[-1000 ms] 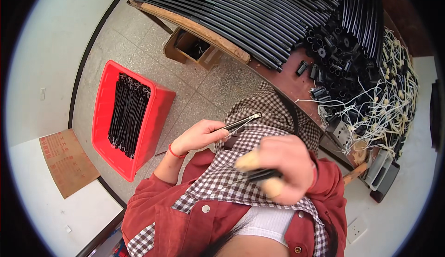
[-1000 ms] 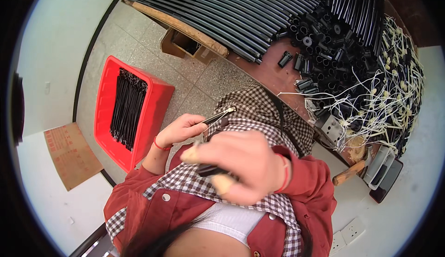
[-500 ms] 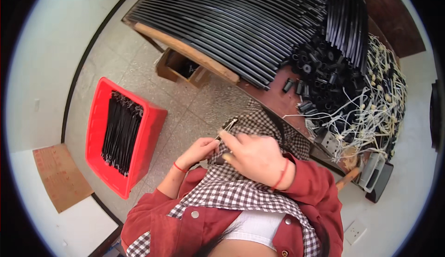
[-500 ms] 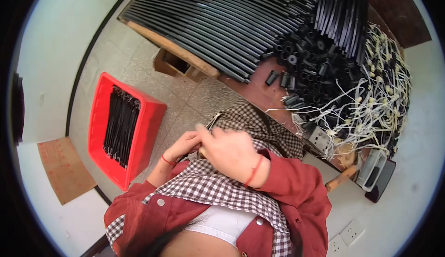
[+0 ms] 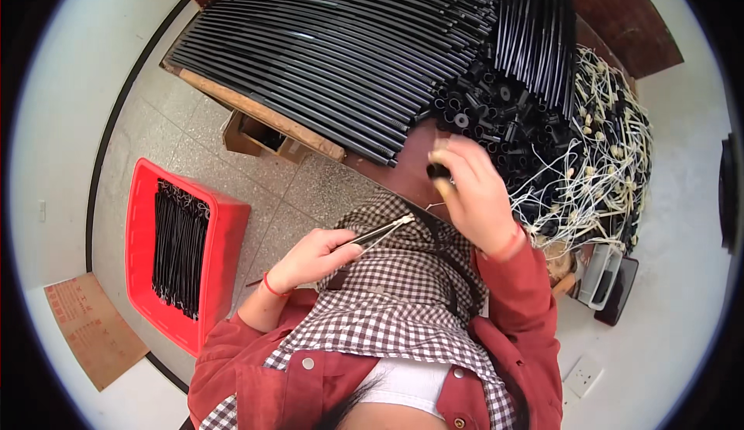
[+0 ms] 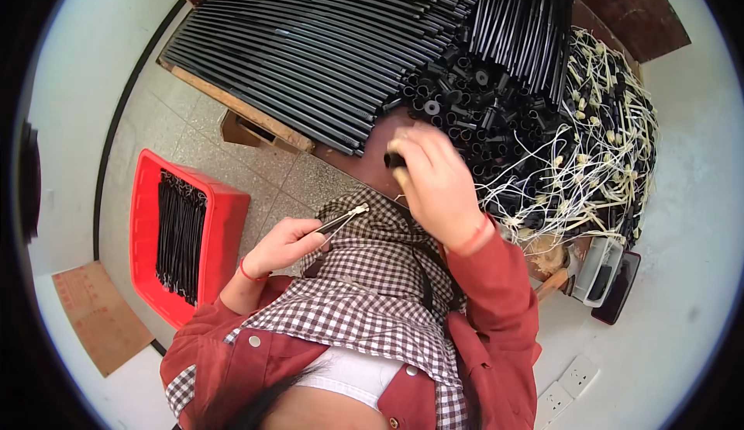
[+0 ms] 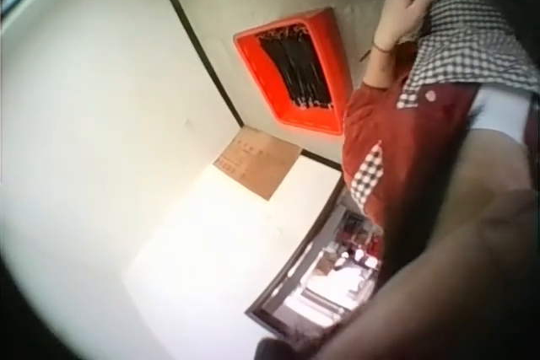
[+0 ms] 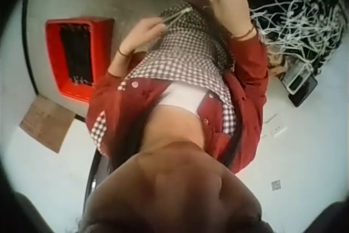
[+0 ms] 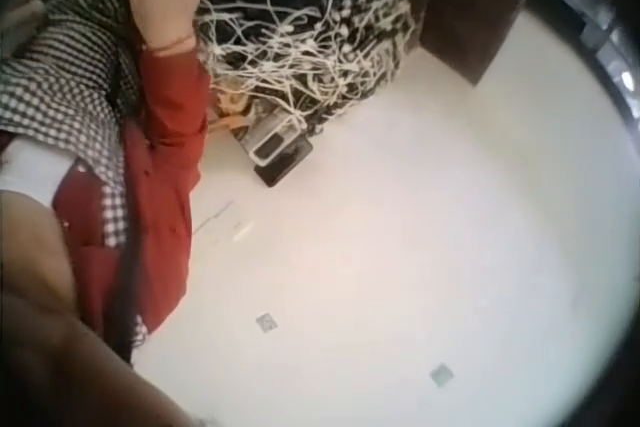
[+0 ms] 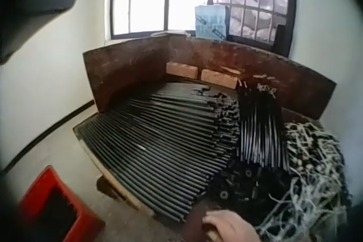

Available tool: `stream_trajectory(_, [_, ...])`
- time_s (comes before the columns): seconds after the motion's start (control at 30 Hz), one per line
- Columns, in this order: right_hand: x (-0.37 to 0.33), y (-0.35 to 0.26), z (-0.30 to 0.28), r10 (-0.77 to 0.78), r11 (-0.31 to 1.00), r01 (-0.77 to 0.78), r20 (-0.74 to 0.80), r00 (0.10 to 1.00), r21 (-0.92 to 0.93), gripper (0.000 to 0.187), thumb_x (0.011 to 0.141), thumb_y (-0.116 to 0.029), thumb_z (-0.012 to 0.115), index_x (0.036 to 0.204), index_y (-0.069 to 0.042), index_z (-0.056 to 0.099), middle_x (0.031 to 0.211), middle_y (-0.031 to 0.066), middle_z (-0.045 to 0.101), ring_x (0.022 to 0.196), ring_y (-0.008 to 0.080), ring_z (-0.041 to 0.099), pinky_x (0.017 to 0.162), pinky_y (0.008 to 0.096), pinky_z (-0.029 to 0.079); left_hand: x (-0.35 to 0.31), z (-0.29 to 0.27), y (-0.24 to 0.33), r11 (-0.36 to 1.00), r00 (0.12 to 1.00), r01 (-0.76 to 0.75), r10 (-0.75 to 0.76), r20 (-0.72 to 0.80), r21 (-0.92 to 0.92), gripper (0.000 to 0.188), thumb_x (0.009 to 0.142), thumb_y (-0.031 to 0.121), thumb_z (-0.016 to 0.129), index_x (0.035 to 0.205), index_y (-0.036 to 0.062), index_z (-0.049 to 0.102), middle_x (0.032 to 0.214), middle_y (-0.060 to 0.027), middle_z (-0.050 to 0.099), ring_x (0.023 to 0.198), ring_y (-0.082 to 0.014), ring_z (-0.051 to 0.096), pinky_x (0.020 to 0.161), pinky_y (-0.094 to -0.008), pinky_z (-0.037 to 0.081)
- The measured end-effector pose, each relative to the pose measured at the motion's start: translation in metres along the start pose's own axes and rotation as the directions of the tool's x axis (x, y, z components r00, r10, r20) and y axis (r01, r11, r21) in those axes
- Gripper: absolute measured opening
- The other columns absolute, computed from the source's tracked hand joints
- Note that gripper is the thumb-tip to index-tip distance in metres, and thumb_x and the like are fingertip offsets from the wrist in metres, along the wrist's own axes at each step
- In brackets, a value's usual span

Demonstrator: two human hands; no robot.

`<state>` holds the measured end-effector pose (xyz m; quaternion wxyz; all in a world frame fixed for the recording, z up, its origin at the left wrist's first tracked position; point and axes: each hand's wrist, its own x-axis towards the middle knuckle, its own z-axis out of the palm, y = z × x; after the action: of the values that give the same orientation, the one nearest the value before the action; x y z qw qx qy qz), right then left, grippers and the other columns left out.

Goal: Assembling small plastic parts onto long black rods using a small hammer.

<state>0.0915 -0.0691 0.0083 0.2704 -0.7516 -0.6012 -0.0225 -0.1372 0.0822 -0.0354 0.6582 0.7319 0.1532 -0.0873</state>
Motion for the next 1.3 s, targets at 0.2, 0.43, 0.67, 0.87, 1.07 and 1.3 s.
stream_trajectory(0.2, [-0.047, -0.026, -0.039, 0.27, 0.293, -0.328, 0.251, 0.929, 0.898, 0.028, 0.087, -0.006, 0.051, 0.114, 0.002, 0.055, 0.101, 0.0134, 0.06, 0.083, 0.0246, 0.056, 0.073, 0.032, 0.047, 0.012, 0.002, 0.061, 0.934, 0.983, -0.186, 0.176, 0.062, 0.305, 0.016, 0.087, 0.013, 0.055, 0.079, 0.0, 0.058, 0.061, -0.0094, 0.055, 0.052, -0.0241, 0.048, 0.05, -0.0315, 0.039])
stream_trajectory(0.43, [-0.08, -0.013, -0.038, 0.243, 0.53, -0.151, 0.021, 0.97, 0.834, 0.025, 0.09, -0.012, 0.05, 0.11, 0.002, 0.056, 0.094, 0.0119, 0.058, 0.073, 0.0197, 0.05, 0.065, 0.0282, 0.043, 0.026, 0.015, 0.073, 0.89, 0.96, -0.232, 0.145, 0.239, 0.393, 0.017, 0.088, 0.016, 0.057, 0.079, 0.0013, 0.054, 0.062, -0.014, 0.056, 0.053, -0.0323, 0.051, 0.051, -0.0359, 0.041])
stream_trajectory(0.67, [-0.09, -0.011, -0.039, 0.271, 0.604, -0.08, -0.109, 0.956, 0.793, 0.022, 0.089, -0.014, 0.051, 0.103, 0.0, 0.058, 0.084, 0.0083, 0.057, 0.065, 0.017, 0.045, 0.06, 0.0273, 0.04, 0.031, 0.024, 0.078, 0.899, 0.938, -0.226, 0.097, 0.332, 0.375, 0.025, 0.091, 0.023, 0.057, 0.076, 0.003, 0.051, 0.063, -0.0145, 0.058, 0.052, -0.0341, 0.054, 0.049, -0.0385, 0.042])
stream_trajectory(0.87, [-0.09, -0.011, -0.036, 0.227, 0.643, 0.005, -0.196, 0.954, 0.766, 0.018, 0.085, -0.013, 0.055, 0.099, -0.001, 0.06, 0.079, 0.0069, 0.055, 0.06, 0.0176, 0.043, 0.057, 0.0273, 0.039, 0.024, 0.027, 0.081, 0.885, 0.947, -0.211, 0.079, 0.312, 0.414, 0.018, 0.088, 0.017, 0.057, 0.078, 0.0019, 0.054, 0.062, -0.014, 0.056, 0.051, -0.0329, 0.051, 0.05, -0.0369, 0.042])
stream_trajectory(1.07, [-0.089, -0.019, -0.045, 0.096, 0.815, 0.008, -0.148, 0.984, 0.58, 0.015, 0.083, -0.015, 0.058, 0.091, -0.003, 0.062, 0.078, 0.0062, 0.054, 0.058, 0.0189, 0.043, 0.055, 0.0281, 0.039, 0.018, 0.035, 0.081, 0.86, 0.941, -0.213, 0.054, 0.333, 0.463, 0.026, 0.092, 0.024, 0.056, 0.077, 0.0031, 0.052, 0.063, -0.0138, 0.058, 0.052, -0.0335, 0.054, 0.05, -0.0385, 0.044])
stream_trajectory(1.3, [-0.082, -0.032, -0.018, 0.269, 0.913, -0.227, -0.082, 0.96, 0.339, 0.012, 0.08, -0.017, 0.057, 0.081, -0.006, 0.06, 0.081, 0.0052, 0.054, 0.067, 0.0199, 0.046, 0.06, 0.0295, 0.039, 0.032, 0.036, 0.06, 0.965, 0.925, -0.081, -0.021, 0.379, 0.25, 0.023, 0.092, 0.021, 0.054, 0.078, 0.0024, 0.056, 0.064, -0.0107, 0.058, 0.052, -0.0246, 0.05, 0.053, -0.0343, 0.043])
